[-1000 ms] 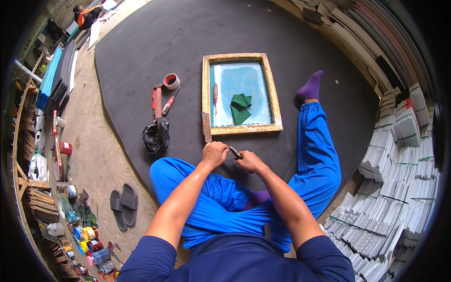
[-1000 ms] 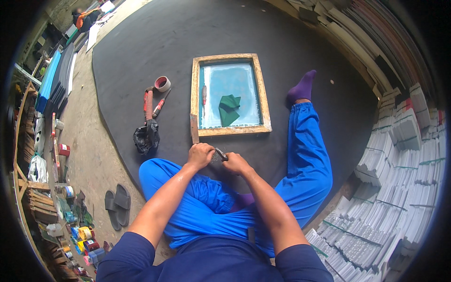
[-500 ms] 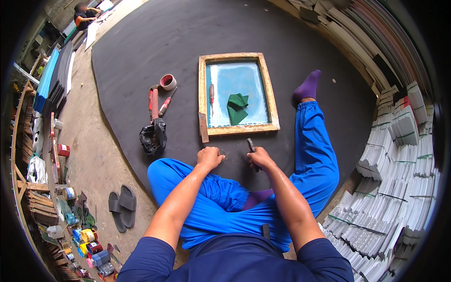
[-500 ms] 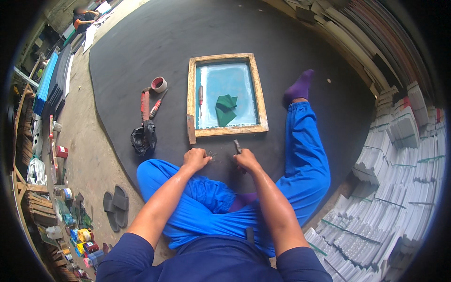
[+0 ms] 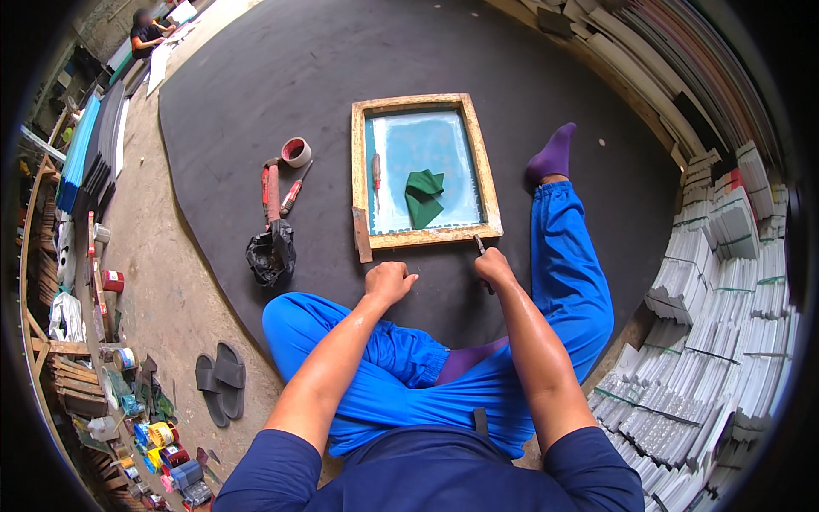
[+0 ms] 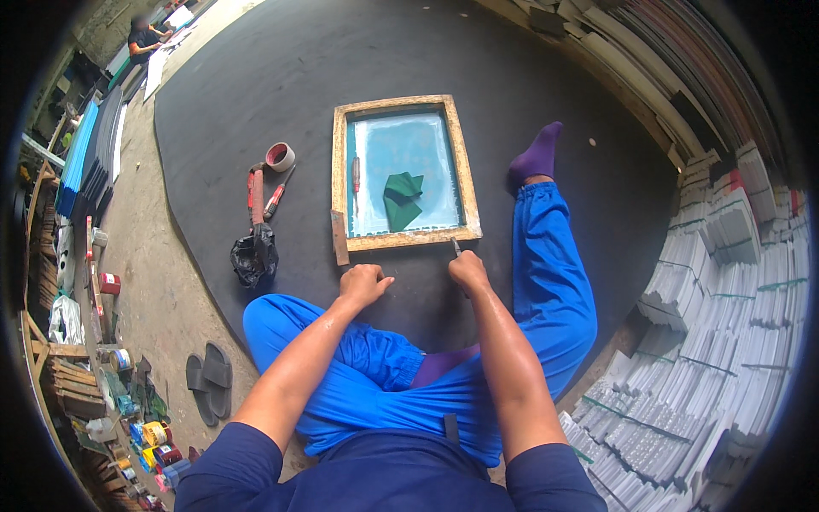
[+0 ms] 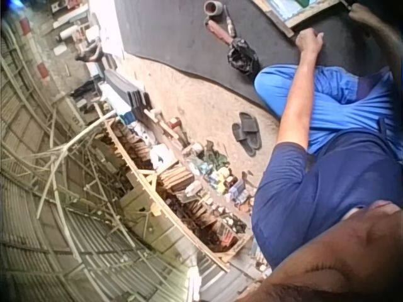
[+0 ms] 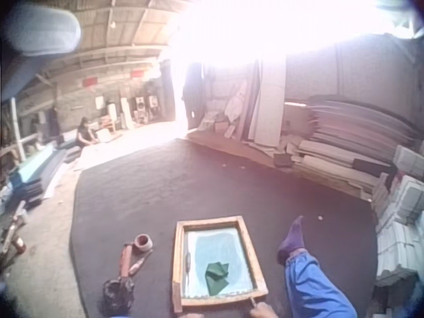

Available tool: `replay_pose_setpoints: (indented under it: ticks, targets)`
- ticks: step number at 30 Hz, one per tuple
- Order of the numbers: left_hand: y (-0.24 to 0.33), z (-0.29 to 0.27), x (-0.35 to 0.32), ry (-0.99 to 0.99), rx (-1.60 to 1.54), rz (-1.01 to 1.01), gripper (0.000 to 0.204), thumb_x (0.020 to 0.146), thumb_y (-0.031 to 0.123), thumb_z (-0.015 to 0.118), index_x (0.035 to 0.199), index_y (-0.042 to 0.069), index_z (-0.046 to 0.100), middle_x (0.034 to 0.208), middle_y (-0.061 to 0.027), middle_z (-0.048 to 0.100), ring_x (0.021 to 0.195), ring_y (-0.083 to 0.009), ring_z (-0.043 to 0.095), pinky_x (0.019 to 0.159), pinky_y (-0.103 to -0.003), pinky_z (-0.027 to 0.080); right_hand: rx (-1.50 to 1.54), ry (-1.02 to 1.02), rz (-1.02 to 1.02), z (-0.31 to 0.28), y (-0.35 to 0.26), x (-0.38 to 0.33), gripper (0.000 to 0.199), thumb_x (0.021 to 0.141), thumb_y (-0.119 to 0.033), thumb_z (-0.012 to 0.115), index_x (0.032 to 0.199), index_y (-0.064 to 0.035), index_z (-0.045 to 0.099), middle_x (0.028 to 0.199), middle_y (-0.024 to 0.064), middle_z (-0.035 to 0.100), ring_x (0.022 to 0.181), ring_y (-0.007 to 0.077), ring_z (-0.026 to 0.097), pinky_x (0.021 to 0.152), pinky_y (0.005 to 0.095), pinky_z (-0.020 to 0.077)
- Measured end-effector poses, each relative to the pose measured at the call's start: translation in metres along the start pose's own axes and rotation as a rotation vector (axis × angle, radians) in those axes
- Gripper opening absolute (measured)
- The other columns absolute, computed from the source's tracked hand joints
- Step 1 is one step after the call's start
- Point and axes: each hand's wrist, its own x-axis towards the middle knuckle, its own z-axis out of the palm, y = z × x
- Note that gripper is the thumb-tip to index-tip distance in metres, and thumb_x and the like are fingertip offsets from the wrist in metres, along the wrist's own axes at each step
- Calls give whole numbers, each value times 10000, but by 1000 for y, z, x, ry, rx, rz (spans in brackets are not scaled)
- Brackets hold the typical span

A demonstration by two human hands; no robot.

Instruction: The person sits on the floor and uses a small metal tool to scrape or clean the edges of a wooden frame holding a translucent sheet. They repeatedly work along the frame's perimeter, occasionally wiping the surface with a green cloth.

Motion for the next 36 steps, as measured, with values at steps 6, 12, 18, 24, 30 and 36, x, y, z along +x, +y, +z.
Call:
replay_pose_setpoints:
  ticks: [6, 12, 18, 24, 30, 36]
  targets:
    - [0, 1, 4, 54, 6, 46, 352, 876, 464, 723, 842, 120, 791, 818, -130, 752, 819, -319, 740, 743, -456, 578, -107, 47, -70, 6, 5, 8, 261, 798, -42, 494, 858, 139, 672, 787, 272, 706, 722, 390, 738, 644, 480, 563]
    - [-2, 5, 10, 149, 20, 105, 316, 877, 423, 727, 830, 116, 787, 817, -120, 748, 806, -311, 735, 733, -444, 572, -220, 185, -83, 11, -5, -8, 283, 867, -115, 537, 1025, 59, 694, 890, 268, 734, 944, 424, 736, 820, 489, 576]
    - [1, 1, 22, 210, 64, 125, 303, 856, 414, 751, 823, 115, 788, 819, -107, 749, 801, -302, 731, 738, -445, 566, -167, 150, -1, 16, 10, 8, 323, 938, -249, 578, 1041, 38, 684, 876, 228, 746, 777, 361, 756, 752, 474, 594]
    - [-8, -6, 29, 245, 88, 184, 293, 814, 412, 791, 809, 119, 796, 824, -118, 749, 864, -311, 717, 791, -452, 555, 112, 41, 14, 22, 11, 8, 259, 924, -208, 591, 920, 40, 667, 745, 153, 714, 591, 270, 719, 580, 411, 579]
    - [-4, -10, 35, 135, 15, 85, 310, 805, 431, 794, 846, 124, 817, 846, -96, 755, 934, -304, 691, 862, -445, 541, 383, -100, 9, 20, 18, 9, 195, 910, -196, 622, 833, -18, 603, 661, 113, 644, 503, 223, 635, 486, 389, 528]
    - [-10, -12, 40, 136, -35, 75, 310, 781, 424, 811, 856, 123, 821, 843, -105, 770, 864, -288, 734, 839, -430, 565, 888, -501, 133, 13, 29, 14, 158, 917, -194, 651, 918, -66, 558, 659, 81, 606, 490, 212, 585, 463, 377, 499]
